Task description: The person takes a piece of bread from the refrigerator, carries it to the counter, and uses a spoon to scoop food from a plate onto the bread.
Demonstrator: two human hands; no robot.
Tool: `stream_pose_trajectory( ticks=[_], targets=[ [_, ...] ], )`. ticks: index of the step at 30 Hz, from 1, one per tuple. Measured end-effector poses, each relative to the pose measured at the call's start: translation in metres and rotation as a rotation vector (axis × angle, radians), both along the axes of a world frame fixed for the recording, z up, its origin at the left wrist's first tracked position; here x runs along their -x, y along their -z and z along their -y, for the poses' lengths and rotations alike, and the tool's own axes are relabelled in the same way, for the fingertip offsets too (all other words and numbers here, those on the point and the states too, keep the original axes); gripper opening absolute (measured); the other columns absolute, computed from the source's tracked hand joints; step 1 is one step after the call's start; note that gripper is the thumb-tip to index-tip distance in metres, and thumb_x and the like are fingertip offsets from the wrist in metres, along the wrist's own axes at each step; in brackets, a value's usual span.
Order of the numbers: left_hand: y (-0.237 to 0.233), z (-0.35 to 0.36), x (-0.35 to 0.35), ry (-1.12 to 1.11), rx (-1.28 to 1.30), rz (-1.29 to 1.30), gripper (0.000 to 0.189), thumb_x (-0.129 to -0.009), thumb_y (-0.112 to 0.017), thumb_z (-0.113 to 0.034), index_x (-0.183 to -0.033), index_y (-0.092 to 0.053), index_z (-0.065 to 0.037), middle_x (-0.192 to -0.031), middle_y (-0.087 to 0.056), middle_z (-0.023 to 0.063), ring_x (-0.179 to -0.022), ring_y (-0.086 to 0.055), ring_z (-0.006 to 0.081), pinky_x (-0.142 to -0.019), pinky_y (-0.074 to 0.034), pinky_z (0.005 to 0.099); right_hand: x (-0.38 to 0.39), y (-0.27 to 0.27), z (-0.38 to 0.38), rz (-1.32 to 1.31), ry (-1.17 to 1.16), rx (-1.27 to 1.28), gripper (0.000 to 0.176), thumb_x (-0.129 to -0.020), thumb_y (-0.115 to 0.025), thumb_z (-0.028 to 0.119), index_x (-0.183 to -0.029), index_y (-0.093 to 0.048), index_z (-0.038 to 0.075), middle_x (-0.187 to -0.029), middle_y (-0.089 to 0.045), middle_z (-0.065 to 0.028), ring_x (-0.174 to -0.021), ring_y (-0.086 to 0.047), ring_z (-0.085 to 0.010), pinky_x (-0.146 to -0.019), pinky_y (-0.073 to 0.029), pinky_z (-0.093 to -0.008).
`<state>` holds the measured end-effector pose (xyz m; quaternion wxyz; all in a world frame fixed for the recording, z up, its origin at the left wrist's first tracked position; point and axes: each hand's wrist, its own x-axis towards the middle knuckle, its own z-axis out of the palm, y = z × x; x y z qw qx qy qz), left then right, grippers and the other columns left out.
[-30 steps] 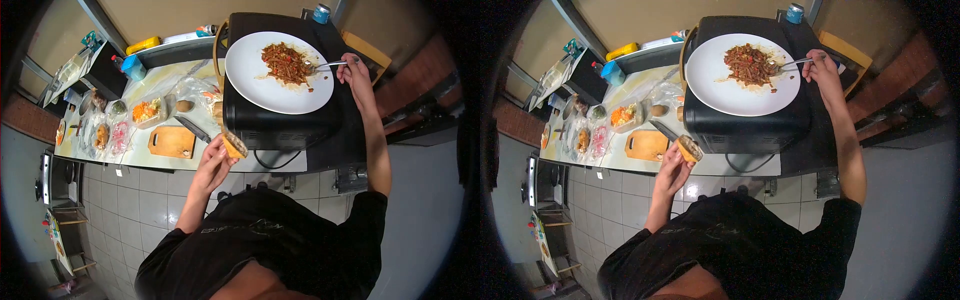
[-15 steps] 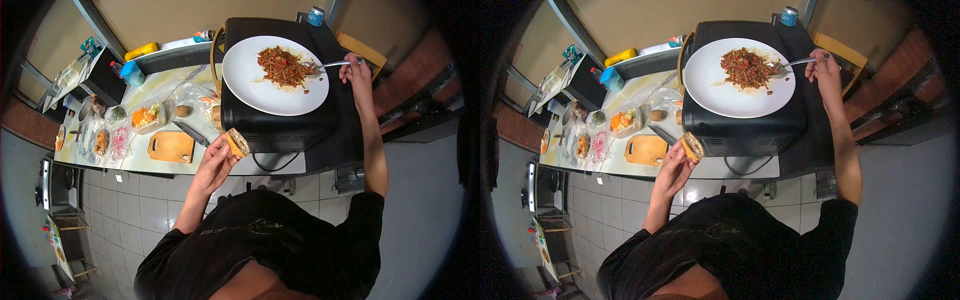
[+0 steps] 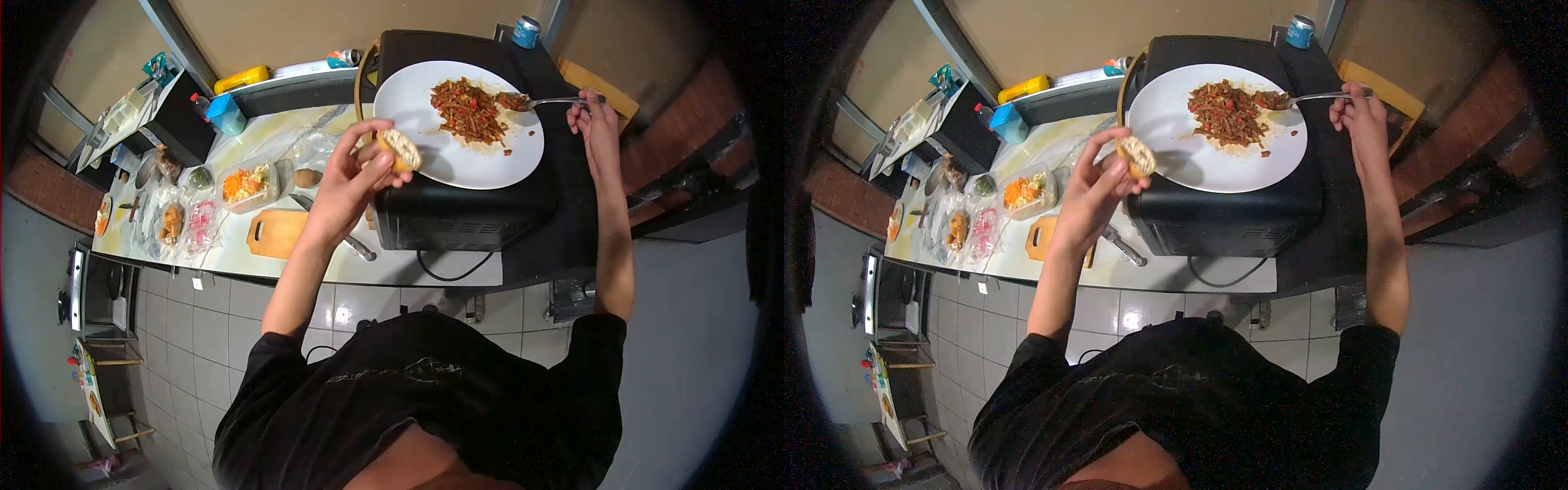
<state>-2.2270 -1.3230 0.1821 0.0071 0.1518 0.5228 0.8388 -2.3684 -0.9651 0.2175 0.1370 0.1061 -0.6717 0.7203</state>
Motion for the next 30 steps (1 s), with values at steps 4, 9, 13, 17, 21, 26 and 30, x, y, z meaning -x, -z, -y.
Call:
stream_pose_trajectory(
  ticks=[4,9,13,17,21,26,30],
  targets=[
    [-0.008,-0.005,0.024,-0.003,0.122,-0.023,0.043,-0.093,-0.062,-0.014,-0.131,-0.044,-0.007,-0.100,-0.063,0.0088,-0.086,-0.062,0.0147,-0.077,-0.050,0.0248,-0.002,0.000,0.007,-0.076,0.018,-0.102,0.027,-0.103,-0.043,0.027,-0.102,-0.051,0.002,-0.073,-0.052,-0.0055,-0.062,-0.054,-0.0130,-0.054,-0.040,-0.0244],
    [-0.010,-0.010,0.031,-0.031,0.111,-0.013,0.046,-0.090,-0.065,-0.012,-0.131,-0.045,-0.006,-0.099,-0.063,0.0079,-0.086,-0.062,0.0138,-0.078,-0.049,0.0254,-0.007,0.000,0.015,-0.121,0.000,-0.131,0.027,-0.103,-0.042,0.027,-0.102,-0.051,0.001,-0.071,-0.053,-0.0050,-0.059,-0.053,-0.0122,-0.052,-0.040,-0.0234],
    [-0.004,-0.014,0.031,-0.121,0.188,-0.095,0.053,-0.083,-0.072,-0.005,-0.129,-0.046,-0.005,-0.109,-0.059,0.0081,-0.085,-0.063,0.0107,-0.078,-0.051,0.0241,-0.019,-0.010,0.019,-0.079,-0.015,-0.067,0.026,-0.103,-0.042,0.027,-0.104,-0.051,0.002,-0.074,-0.050,-0.0033,-0.064,-0.051,-0.0114,-0.055,-0.038,-0.0225],
    [-0.001,-0.017,0.034,-0.241,0.282,-0.177,0.057,-0.076,-0.078,-0.001,-0.125,-0.047,-0.003,-0.114,-0.054,0.0074,-0.080,-0.060,0.0054,-0.074,-0.050,0.0194,-0.023,-0.017,0.026,-0.042,-0.056,0.016,0.025,-0.103,-0.043,0.026,-0.104,-0.050,0.003,-0.074,-0.051,-0.0033,-0.065,-0.053,-0.0122,-0.057,-0.039,-0.0248],
    [0.001,-0.021,0.039,-0.294,0.329,-0.222,0.056,-0.076,-0.078,-0.003,-0.122,-0.048,-0.003,-0.112,-0.055,0.0065,-0.078,-0.058,0.0049,-0.073,-0.050,0.0191,-0.039,-0.029,0.044,-0.038,-0.111,0.059,0.024,-0.103,-0.043,0.026,-0.104,-0.049,0.003,-0.074,-0.051,-0.0034,-0.065,-0.053,-0.0121,-0.058,-0.039,-0.0246],
    [-0.003,-0.026,0.046,-0.318,0.440,-0.230,0.058,-0.078,-0.078,-0.006,-0.127,-0.048,-0.001,-0.105,-0.058,0.0054,-0.076,-0.056,0.0051,-0.071,-0.050,0.0199,-0.046,-0.038,0.062,-0.053,-0.202,0.048,0.021,-0.102,-0.043,0.024,-0.103,-0.048,0.003,-0.073,-0.050,-0.0038,-0.064,-0.052,-0.0120,-0.057,-0.038,-0.0244],
    [-0.003,-0.031,0.054,-0.340,0.498,-0.236,0.059,-0.078,-0.077,-0.007,-0.129,-0.048,0.000,-0.104,-0.059,0.0061,-0.076,-0.056,0.0056,-0.070,-0.050,0.0207,-0.041,-0.041,0.071,-0.103,-0.250,-0.003,0.021,-0.102,-0.043,0.024,-0.101,-0.049,0.003,-0.073,-0.051,-0.0045,-0.064,-0.052,-0.0120,-0.056,-0.038,-0.0246]
  ],
)
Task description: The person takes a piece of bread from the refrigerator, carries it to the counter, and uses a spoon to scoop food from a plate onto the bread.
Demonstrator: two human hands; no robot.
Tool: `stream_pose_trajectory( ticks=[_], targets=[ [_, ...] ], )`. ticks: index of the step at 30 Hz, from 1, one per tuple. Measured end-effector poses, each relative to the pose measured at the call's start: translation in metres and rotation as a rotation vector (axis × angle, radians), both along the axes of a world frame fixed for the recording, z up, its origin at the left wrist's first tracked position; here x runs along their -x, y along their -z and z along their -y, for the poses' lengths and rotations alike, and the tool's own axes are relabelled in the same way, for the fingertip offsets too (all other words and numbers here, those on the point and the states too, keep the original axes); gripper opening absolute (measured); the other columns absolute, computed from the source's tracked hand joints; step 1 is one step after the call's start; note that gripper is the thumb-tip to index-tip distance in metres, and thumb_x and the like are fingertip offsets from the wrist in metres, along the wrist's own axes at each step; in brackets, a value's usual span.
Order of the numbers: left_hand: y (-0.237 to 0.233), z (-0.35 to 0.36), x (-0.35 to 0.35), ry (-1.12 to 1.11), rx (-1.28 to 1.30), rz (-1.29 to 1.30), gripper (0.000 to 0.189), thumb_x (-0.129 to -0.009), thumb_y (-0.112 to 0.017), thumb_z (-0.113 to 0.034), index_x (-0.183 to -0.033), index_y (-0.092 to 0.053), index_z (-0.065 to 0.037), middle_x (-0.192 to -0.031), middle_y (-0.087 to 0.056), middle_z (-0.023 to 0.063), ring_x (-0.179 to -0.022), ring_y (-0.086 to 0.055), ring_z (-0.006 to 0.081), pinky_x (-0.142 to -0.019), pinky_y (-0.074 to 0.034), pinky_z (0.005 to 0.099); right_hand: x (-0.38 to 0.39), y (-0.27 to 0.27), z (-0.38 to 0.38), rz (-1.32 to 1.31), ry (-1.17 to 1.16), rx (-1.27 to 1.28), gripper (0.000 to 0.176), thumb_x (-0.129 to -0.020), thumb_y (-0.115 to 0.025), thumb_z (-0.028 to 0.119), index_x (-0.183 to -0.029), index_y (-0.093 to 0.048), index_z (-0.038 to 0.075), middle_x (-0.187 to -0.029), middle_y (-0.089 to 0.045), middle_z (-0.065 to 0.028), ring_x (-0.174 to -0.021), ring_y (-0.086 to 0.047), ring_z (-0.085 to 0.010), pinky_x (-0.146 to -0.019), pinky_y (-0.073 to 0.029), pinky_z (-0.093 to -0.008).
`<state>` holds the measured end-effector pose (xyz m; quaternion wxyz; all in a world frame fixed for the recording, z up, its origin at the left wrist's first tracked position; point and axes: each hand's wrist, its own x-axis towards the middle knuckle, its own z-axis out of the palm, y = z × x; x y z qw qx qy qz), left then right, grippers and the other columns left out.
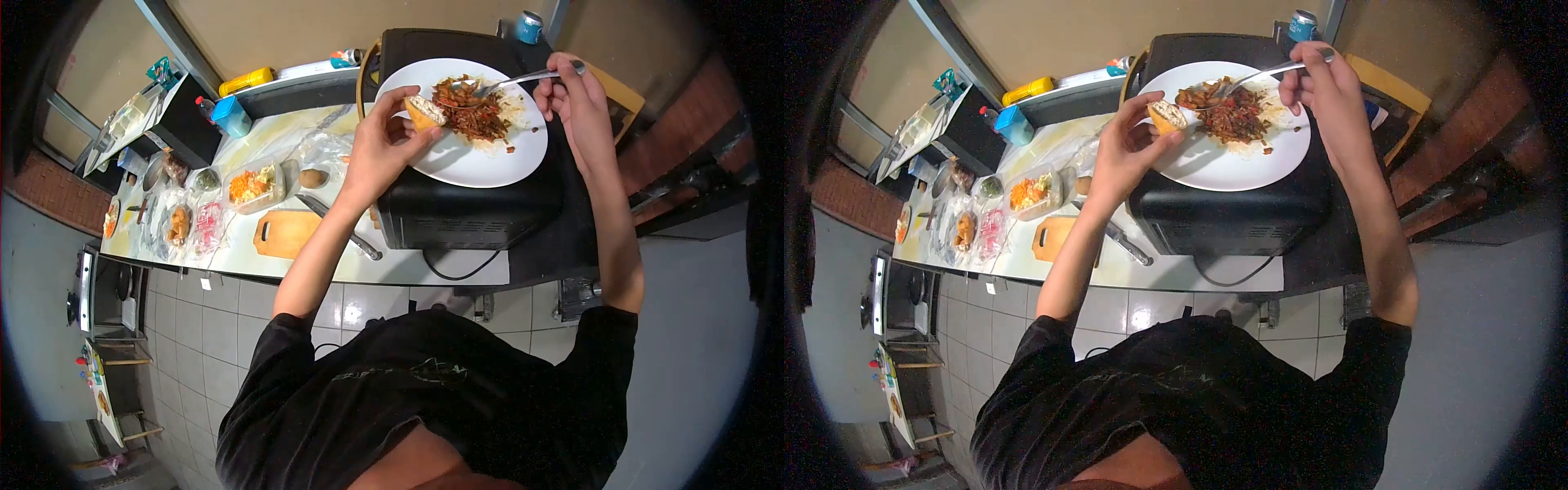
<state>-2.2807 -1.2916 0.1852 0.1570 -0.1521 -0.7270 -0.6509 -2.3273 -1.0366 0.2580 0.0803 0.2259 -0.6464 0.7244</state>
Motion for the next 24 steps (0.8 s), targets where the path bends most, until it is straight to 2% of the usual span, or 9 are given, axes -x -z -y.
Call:
stream_pose_trajectory(
  ticks=[2,6,9,11,12,14,15,17,24],
  targets=[
    [-0.005,-0.002,0.001,0.002,0.065,0.002,0.059,-0.078,-0.077,-0.008,-0.129,-0.048,0.000,-0.114,-0.059,0.0098,-0.090,-0.061,0.0107,-0.080,-0.052,0.0250,0.003,0.000,0.004,-0.026,-0.003,-0.025,0.024,-0.102,-0.043,0.025,-0.101,-0.050,0.003,-0.073,-0.052,-0.0045,-0.063,-0.053,-0.0115,-0.055,-0.039,-0.0239],
    [-0.005,-0.004,0.004,-0.017,0.107,-0.021,0.059,-0.078,-0.078,-0.009,-0.129,-0.048,0.000,-0.112,-0.060,0.0098,-0.091,-0.062,0.0111,-0.080,-0.052,0.0254,0.002,-0.005,0.012,-0.079,0.004,-0.090,0.025,-0.104,-0.041,0.027,-0.102,-0.050,0.003,-0.074,-0.051,-0.0034,-0.064,-0.053,-0.0100,-0.055,-0.040,-0.0228],
    [-0.004,-0.005,0.006,0.007,0.100,-0.007,0.059,-0.079,-0.077,-0.009,-0.129,-0.048,0.000,-0.110,-0.062,0.0093,-0.089,-0.062,0.0110,-0.079,-0.052,0.0252,0.000,-0.007,0.017,-0.125,0.029,-0.146,0.025,-0.104,-0.040,0.027,-0.102,-0.049,0.004,-0.075,-0.049,-0.0027,-0.064,-0.051,-0.0088,-0.056,-0.039,-0.0218],
    [-0.004,-0.008,0.007,-0.012,0.055,-0.044,0.059,-0.076,-0.079,-0.007,-0.127,-0.050,0.001,-0.088,-0.062,0.0027,-0.074,-0.055,0.0052,-0.070,-0.049,0.0205,0.001,-0.008,0.020,-0.159,0.041,-0.173,0.026,-0.104,-0.039,0.027,-0.102,-0.049,0.004,-0.074,-0.049,-0.0027,-0.063,-0.051,-0.0083,-0.055,-0.038,-0.0210],
    [-0.004,-0.007,0.008,-0.011,0.055,-0.046,0.059,-0.076,-0.079,-0.007,-0.127,-0.050,0.001,-0.088,-0.062,0.0027,-0.074,-0.055,0.0052,-0.070,-0.049,0.0205,0.002,-0.008,0.021,-0.219,0.053,-0.188,0.026,-0.104,-0.040,0.027,-0.100,-0.051,0.004,-0.071,-0.051,-0.0017,-0.060,-0.052,-0.0080,-0.053,-0.039,-0.0216],
    [-0.004,-0.007,0.010,0.022,0.017,0.002,0.057,-0.079,-0.077,-0.008,-0.127,-0.049,0.000,-0.108,-0.062,0.0078,-0.087,-0.062,0.0098,-0.079,-0.051,0.0239,0.000,-0.009,0.024,-0.279,0.066,-0.203,0.026,-0.103,-0.041,0.027,-0.097,-0.052,0.004,-0.067,-0.052,-0.0007,-0.057,-0.053,-0.0077,-0.050,-0.040,-0.0221],
    [-0.003,-0.008,0.011,0.025,0.017,0.000,0.057,-0.079,-0.077,-0.008,-0.127,-0.049,0.000,-0.108,-0.062,0.0078,-0.087,-0.062,0.0098,-0.079,-0.051,0.0239,-0.003,-0.012,0.026,-0.318,0.103,-0.252,0.025,-0.103,-0.041,0.024,-0.096,-0.053,0.004,-0.066,-0.052,-0.0009,-0.057,-0.053,-0.0076,-0.051,-0.041,-0.0228],
    [-0.003,-0.011,0.012,-0.016,-0.015,-0.019,0.054,-0.078,-0.076,-0.005,-0.126,-0.051,0.000,-0.094,-0.061,0.0029,-0.074,-0.055,0.0041,-0.069,-0.049,0.0188,-0.010,-0.015,0.029,-0.358,0.143,-0.301,0.024,-0.103,-0.041,0.022,-0.095,-0.053,0.003,-0.064,-0.053,-0.0011,-0.057,-0.053,-0.0076,-0.051,-0.041,-0.0235],
    [0.003,-0.015,0.019,-0.012,-0.034,-0.028,0.055,-0.079,-0.077,-0.006,-0.126,-0.050,0.000,-0.095,-0.059,0.0029,-0.071,-0.052,0.0030,-0.067,-0.048,0.0185,-0.027,-0.024,0.036,-0.515,0.139,-0.498,0.020,-0.102,-0.041,0.017,-0.094,-0.052,0.003,-0.061,-0.050,-0.0027,-0.056,-0.052,-0.0086,-0.054,-0.042,-0.0255]
  ],
)
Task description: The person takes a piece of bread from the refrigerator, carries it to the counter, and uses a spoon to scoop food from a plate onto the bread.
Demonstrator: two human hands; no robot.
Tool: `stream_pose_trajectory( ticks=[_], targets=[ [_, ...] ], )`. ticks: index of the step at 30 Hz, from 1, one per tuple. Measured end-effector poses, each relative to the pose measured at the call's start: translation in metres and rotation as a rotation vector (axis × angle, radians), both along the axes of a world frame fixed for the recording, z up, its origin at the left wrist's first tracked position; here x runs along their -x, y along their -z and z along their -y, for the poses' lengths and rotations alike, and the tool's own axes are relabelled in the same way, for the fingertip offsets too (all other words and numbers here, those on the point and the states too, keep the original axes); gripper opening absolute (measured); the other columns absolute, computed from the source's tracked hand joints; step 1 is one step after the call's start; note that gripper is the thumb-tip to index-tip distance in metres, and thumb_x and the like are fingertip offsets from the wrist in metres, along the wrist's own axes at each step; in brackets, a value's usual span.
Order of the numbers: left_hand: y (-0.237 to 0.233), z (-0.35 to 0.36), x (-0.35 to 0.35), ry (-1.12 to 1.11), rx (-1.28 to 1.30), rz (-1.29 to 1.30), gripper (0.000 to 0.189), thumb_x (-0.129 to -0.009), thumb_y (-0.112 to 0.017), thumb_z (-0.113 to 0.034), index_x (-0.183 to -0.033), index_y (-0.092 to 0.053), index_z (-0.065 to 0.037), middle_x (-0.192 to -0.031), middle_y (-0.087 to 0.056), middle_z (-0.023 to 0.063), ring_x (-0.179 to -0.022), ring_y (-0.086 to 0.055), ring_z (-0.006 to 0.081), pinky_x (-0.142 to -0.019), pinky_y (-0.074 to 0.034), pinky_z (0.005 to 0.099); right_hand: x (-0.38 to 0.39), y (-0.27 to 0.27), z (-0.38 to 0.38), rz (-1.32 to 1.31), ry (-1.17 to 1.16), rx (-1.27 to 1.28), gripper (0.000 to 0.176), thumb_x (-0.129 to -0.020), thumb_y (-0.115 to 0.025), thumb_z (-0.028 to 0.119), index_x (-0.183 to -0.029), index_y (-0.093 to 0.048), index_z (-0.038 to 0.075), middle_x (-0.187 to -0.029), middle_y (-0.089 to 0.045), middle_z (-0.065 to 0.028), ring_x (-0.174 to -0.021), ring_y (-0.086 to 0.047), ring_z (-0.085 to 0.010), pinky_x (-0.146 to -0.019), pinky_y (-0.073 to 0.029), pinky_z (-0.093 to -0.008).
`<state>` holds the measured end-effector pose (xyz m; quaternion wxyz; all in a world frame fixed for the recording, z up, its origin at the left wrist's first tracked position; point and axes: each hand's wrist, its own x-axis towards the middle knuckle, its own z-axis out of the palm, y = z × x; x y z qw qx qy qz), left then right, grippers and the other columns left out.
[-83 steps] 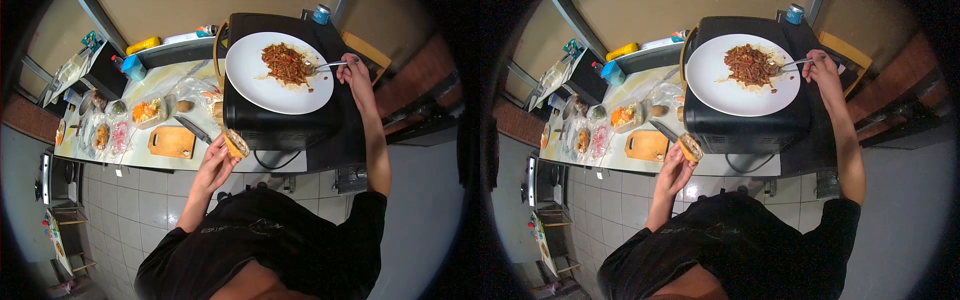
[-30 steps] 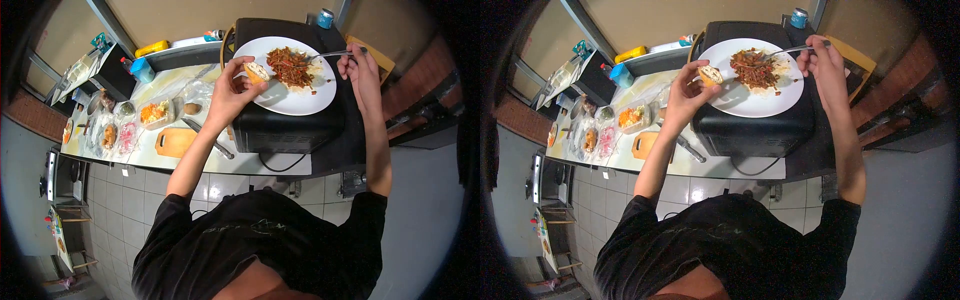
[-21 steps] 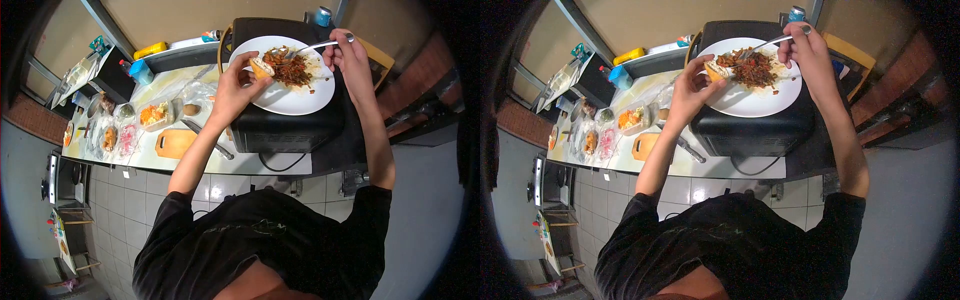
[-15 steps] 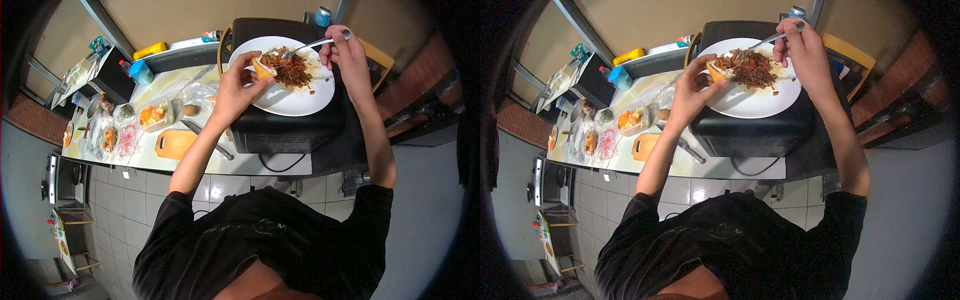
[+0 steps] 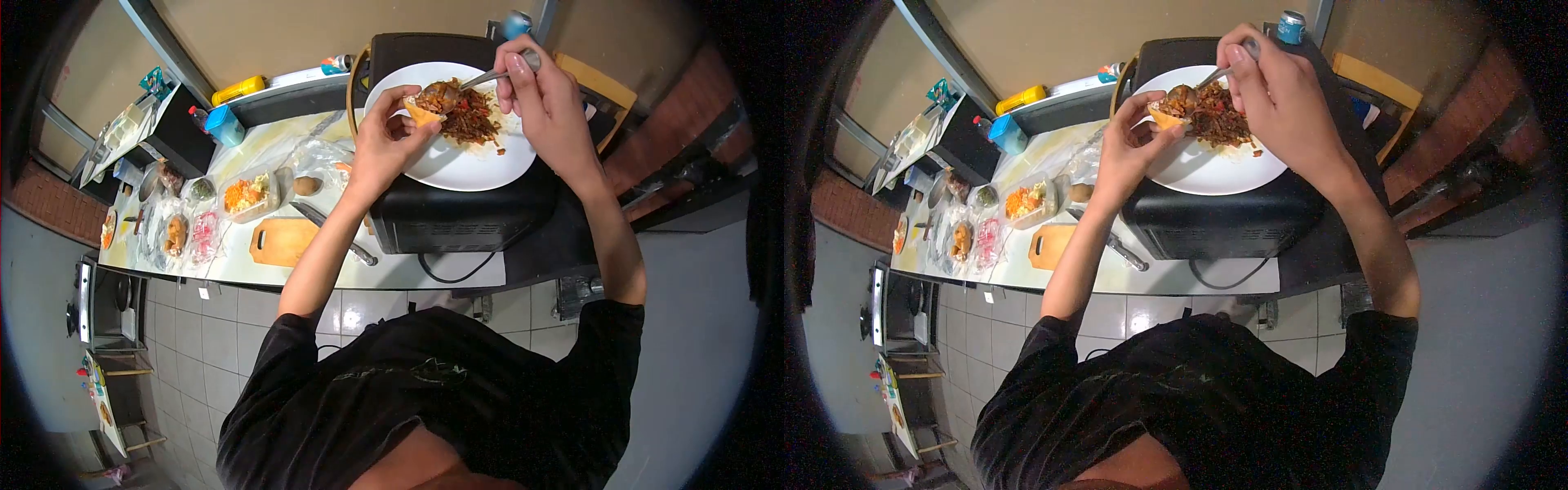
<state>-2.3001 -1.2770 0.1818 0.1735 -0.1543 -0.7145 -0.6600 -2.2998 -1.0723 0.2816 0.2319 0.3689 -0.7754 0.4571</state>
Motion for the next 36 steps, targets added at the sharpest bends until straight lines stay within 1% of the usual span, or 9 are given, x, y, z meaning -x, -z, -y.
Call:
stream_pose_trajectory(
  ticks=[3,5,8,10,17,24,26,32,36],
  targets=[
    [-0.002,0.003,0.000,0.057,-0.048,-0.006,0.052,-0.081,-0.074,-0.006,-0.127,-0.050,0.000,-0.099,-0.059,0.0045,-0.075,-0.058,0.0050,-0.070,-0.049,0.0188,0.001,-0.003,-0.003,-0.041,-0.024,-0.001,0.020,-0.102,-0.040,0.017,-0.093,-0.052,0.003,-0.061,-0.049,-0.0026,-0.057,-0.052,-0.0086,-0.055,-0.042,-0.0251],
    [-0.010,0.006,-0.003,0.198,-0.290,0.151,0.049,-0.085,-0.070,-0.004,-0.128,-0.049,0.000,-0.102,-0.060,0.0057,-0.084,-0.064,0.0101,-0.076,-0.052,0.0204,0.003,-0.005,-0.006,-0.052,-0.034,0.016,0.021,-0.103,-0.040,0.017,-0.093,-0.052,0.003,-0.062,-0.049,-0.0028,-0.058,-0.052,-0.0086,-0.055,-0.042,-0.0250],
    [-0.011,0.013,0.002,0.258,-0.293,0.173,0.044,-0.088,-0.066,-0.002,-0.129,-0.048,-0.001,-0.105,-0.061,0.0059,-0.092,-0.066,0.0158,-0.081,-0.053,0.0231,0.006,-0.006,-0.007,-0.062,-0.067,0.063,0.022,-0.104,-0.039,0.019,-0.097,-0.051,0.003,-0.069,-0.050,-0.0003,-0.063,-0.046,-0.0050,-0.057,-0.036,-0.0200],
    [-0.010,0.013,0.003,0.293,-0.365,0.205,0.044,-0.088,-0.065,-0.002,-0.129,-0.048,-0.002,-0.107,-0.061,0.0060,-0.092,-0.066,0.0163,-0.082,-0.054,0.0240,0.004,-0.006,-0.005,-0.190,-0.093,0.030,0.018,-0.102,-0.043,0.015,-0.095,-0.054,0.003,-0.064,-0.049,-0.0031,-0.058,-0.052,-0.0090,-0.055,-0.042,-0.0247],
    [-0.010,0.015,0.001,0.383,-0.455,0.242,0.050,-0.091,-0.061,-0.004,-0.136,-0.039,-0.004,-0.116,-0.060,0.0095,-0.095,-0.064,0.0169,-0.085,-0.052,0.0259,0.003,-0.005,-0.004,-0.325,-0.123,-0.021,0.013,-0.101,-0.046,0.012,-0.096,-0.055,0.003,-0.067,-0.051,-0.0033,-0.058,-0.051,-0.0098,-0.055,-0.041,-0.0251],
    [-0.011,0.015,0.002,0.399,-0.475,0.229,0.051,-0.090,-0.061,-0.003,-0.136,-0.039,-0.003,-0.126,-0.056,0.0105,-0.107,-0.061,0.0194,-0.094,-0.051,0.0284,0.001,-0.006,-0.007,-0.269,-0.073,0.059,0.017,-0.102,-0.043,0.015,-0.098,-0.053,0.001,-0.071,-0.053,-0.0037,-0.063,-0.050,-0.0084,-0.058,-0.041,-0.0226],
    [-0.010,0.013,0.006,0.425,-0.545,0.208,0.040,-0.091,-0.058,0.003,-0.129,-0.047,-0.002,-0.120,-0.058,0.0082,-0.102,-0.064,0.0198,-0.094,-0.053,0.0279,0.001,-0.006,-0.008,-0.233,-0.049,0.032,0.022,-0.104,-0.039,0.018,-0.100,-0.052,0.001,-0.073,-0.053,-0.0032,-0.067,-0.050,-0.0072,-0.061,-0.041,-0.0204],
    [-0.007,0.014,0.008,0.462,-0.558,0.223,0.039,-0.090,-0.059,0.003,-0.127,-0.048,-0.001,-0.116,-0.060,0.0083,-0.104,-0.063,0.0190,-0.094,-0.052,0.0276,0.013,-0.005,-0.009,-0.162,-0.022,0.176,0.023,-0.105,-0.037,0.022,-0.101,-0.049,0.003,-0.074,-0.052,-0.0036,-0.066,-0.052,-0.0087,-0.059,-0.041,-0.0213],
    [-0.009,0.013,0.008,0.463,-0.566,0.242,0.039,-0.090,-0.060,0.003,-0.127,-0.048,-0.001,-0.114,-0.061,0.0082,-0.103,-0.063,0.0186,-0.094,-0.053,0.0272,0.027,0.001,-0.015,-0.011,-0.110,0.327,0.024,-0.105,-0.035,0.025,-0.102,-0.046,0.004,-0.075,-0.053,-0.0054,-0.066,-0.055,-0.0119,-0.057,-0.042,-0.0228]
  ],
)
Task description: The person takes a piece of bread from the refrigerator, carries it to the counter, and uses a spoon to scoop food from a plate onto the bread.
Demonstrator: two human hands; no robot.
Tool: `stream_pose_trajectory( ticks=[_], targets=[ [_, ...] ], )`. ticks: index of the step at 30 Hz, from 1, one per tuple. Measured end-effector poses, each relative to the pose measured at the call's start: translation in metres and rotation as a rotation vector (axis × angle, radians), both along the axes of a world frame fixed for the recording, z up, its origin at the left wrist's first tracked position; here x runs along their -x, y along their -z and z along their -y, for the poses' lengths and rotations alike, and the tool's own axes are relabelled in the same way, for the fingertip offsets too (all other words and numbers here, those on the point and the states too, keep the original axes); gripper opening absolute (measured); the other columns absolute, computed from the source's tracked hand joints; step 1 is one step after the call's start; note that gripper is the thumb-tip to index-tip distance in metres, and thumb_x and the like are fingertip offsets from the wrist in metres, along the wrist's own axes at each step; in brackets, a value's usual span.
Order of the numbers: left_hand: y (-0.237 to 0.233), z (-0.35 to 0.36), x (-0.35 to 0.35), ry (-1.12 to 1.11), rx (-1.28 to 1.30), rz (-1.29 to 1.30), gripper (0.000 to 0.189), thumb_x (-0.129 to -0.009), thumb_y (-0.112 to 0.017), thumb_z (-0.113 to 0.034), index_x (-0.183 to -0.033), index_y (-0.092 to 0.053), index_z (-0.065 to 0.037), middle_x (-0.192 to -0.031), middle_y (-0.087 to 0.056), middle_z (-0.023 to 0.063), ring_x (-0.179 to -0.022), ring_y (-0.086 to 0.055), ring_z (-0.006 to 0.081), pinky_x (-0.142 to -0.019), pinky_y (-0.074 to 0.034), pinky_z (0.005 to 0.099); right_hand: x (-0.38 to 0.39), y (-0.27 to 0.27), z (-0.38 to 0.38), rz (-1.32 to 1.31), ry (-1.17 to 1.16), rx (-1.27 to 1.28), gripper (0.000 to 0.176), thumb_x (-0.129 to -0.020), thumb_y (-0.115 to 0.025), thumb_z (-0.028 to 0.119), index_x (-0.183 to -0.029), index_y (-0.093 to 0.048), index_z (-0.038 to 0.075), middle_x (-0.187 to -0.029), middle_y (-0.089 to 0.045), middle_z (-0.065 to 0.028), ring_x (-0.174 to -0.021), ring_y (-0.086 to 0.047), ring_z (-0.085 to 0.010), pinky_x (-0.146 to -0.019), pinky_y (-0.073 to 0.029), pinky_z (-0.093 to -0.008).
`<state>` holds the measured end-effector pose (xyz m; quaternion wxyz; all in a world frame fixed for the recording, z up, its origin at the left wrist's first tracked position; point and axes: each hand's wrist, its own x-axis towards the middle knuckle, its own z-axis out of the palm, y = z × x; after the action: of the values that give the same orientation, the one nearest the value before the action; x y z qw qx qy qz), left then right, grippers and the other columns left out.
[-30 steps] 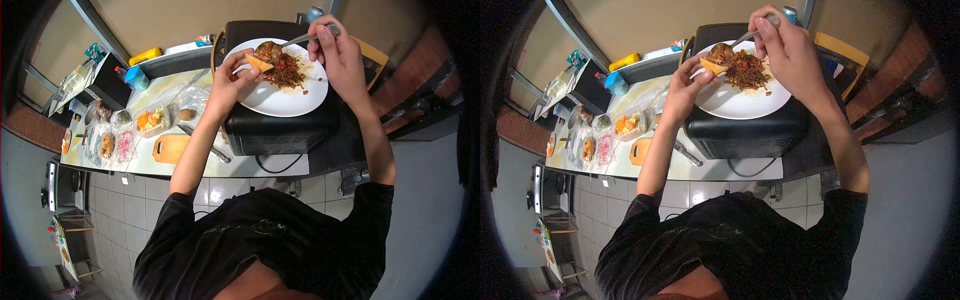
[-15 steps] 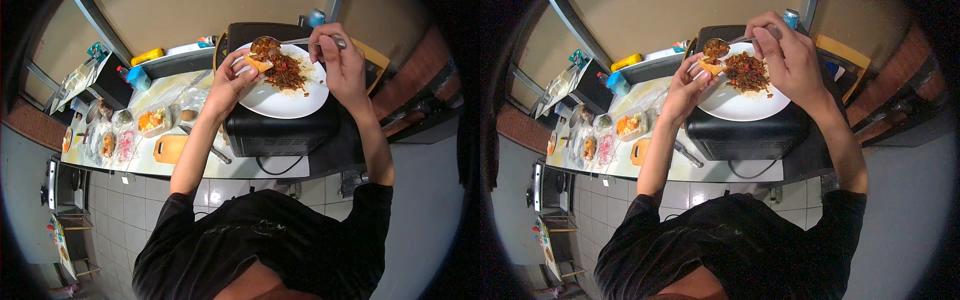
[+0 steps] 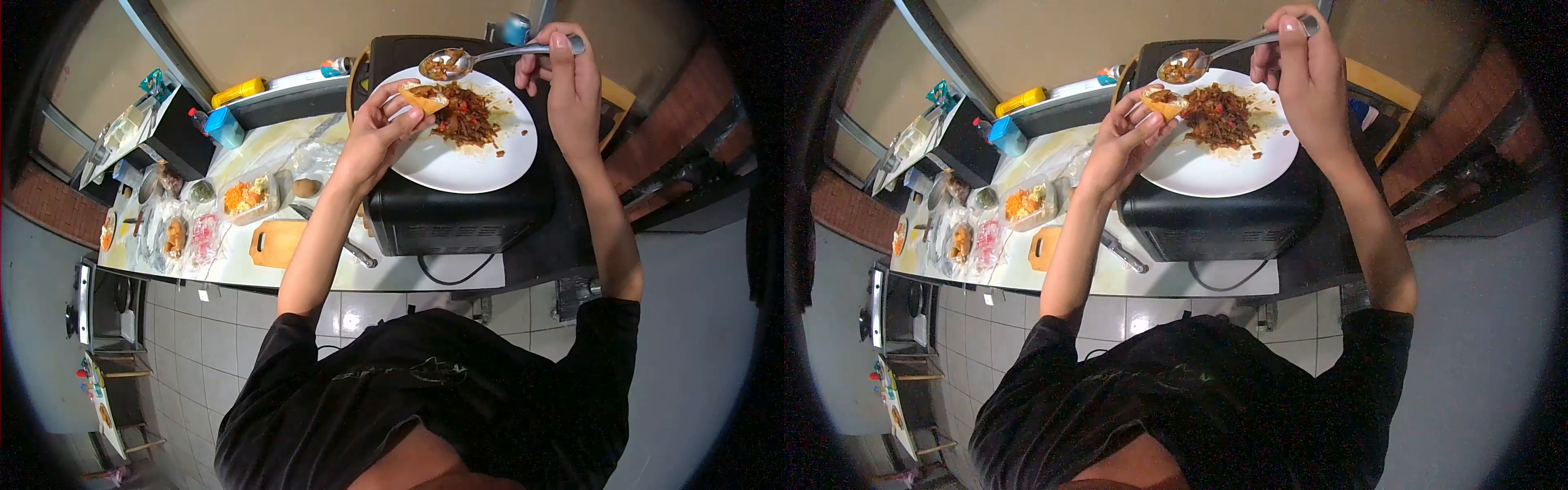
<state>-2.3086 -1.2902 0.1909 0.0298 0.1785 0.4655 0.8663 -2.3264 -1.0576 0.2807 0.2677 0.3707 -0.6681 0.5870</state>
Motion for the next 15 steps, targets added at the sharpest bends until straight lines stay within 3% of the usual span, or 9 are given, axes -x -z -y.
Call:
stream_pose_trajectory(
  ticks=[5,10,15],
  targets=[
    [0.000,-0.005,0.003,-0.067,0.024,-0.023,0.039,-0.089,-0.061,0.003,-0.125,-0.048,-0.001,-0.112,-0.061,0.0080,-0.101,-0.064,0.0179,-0.093,-0.053,0.0280,0.006,0.003,0.000,0.130,-0.037,0.085,0.025,-0.105,-0.035,0.027,-0.103,-0.046,0.005,-0.075,-0.053,-0.0054,-0.065,-0.056,-0.0131,-0.055,-0.043,-0.0232],
    [0.001,-0.005,0.005,-0.086,0.068,-0.045,0.039,-0.089,-0.061,0.003,-0.125,-0.048,0.000,-0.110,-0.061,0.0078,-0.102,-0.063,0.0180,-0.093,-0.053,0.0285,0.011,0.014,0.003,0.195,-0.022,0.065,0.022,-0.105,-0.033,0.024,-0.101,-0.045,0.005,-0.066,-0.052,-0.0039,-0.058,-0.055,-0.0101,-0.048,-0.040,-0.0223],
    [0.006,-0.006,0.007,-0.090,0.043,-0.036,0.039,-0.089,-0.062,0.002,-0.125,-0.048,0.002,-0.111,-0.061,0.0084,-0.103,-0.063,0.0180,-0.093,-0.053,0.0286,0.007,0.016,0.003,0.169,-0.023,-0.012,0.022,-0.105,-0.034,0.023,-0.099,-0.046,0.004,-0.066,-0.052,-0.0038,-0.057,-0.053,-0.0086,-0.049,-0.040,-0.0215]
  ],
)
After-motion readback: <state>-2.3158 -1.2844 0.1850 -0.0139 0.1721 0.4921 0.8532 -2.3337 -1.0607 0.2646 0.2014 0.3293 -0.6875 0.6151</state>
